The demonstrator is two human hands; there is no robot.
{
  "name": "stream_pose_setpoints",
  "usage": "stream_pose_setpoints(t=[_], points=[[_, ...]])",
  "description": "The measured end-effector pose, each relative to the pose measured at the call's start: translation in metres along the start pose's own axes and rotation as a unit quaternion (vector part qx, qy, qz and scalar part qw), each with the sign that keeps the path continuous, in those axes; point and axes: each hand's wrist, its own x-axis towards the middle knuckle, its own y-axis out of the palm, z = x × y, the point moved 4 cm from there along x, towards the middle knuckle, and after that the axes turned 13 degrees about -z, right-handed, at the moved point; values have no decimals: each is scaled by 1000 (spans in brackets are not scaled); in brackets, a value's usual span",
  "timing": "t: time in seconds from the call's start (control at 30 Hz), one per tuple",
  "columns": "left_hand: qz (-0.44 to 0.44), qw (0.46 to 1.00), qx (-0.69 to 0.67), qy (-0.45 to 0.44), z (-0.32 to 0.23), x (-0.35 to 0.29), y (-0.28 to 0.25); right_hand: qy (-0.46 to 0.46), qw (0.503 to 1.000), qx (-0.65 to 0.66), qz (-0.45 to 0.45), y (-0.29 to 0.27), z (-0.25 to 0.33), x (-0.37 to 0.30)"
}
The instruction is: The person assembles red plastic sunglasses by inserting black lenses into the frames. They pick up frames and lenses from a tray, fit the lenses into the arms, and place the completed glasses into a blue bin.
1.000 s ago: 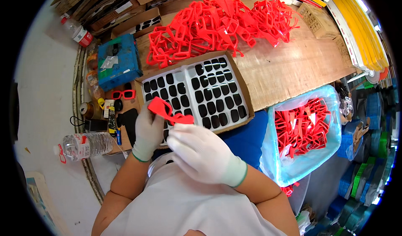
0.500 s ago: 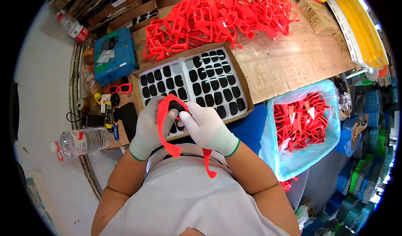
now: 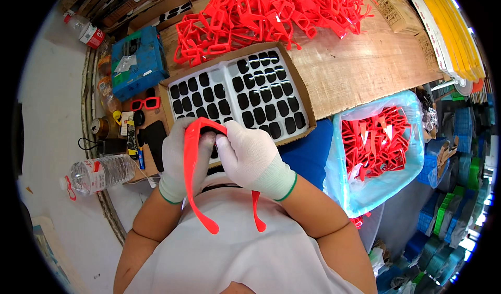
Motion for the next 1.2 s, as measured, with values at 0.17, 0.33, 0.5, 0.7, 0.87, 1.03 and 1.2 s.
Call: stream_pose_setpoints(t=[0.17, 0.33, 0.5, 0.7, 0.87, 1.03, 1.2], points=[[-19, 993, -74, -95, 17, 3, -10, 105, 965, 223, 91, -3, -3, 2], [-5, 977, -169, -132, 15, 15, -13, 164, 946, 245, 131, -7, -7, 4], [17, 967, -157, -201, 49, 4, -11, -84, 984, -36, -152, -25, 4, 13], [-15, 956, -235, -177, 30, -2, -6, -136, 981, -74, -114, -8, 1, 6], [79, 926, -267, -253, 31, 4, -4, -9, 997, 66, 34, -3, -1, -1], [102, 932, -271, -219, 27, -2, -8, 121, 977, 148, 94, 0, -2, -5], [112, 990, -63, -62, 22, 1, -13, 146, 967, 197, 69, 10, -14, -9]])
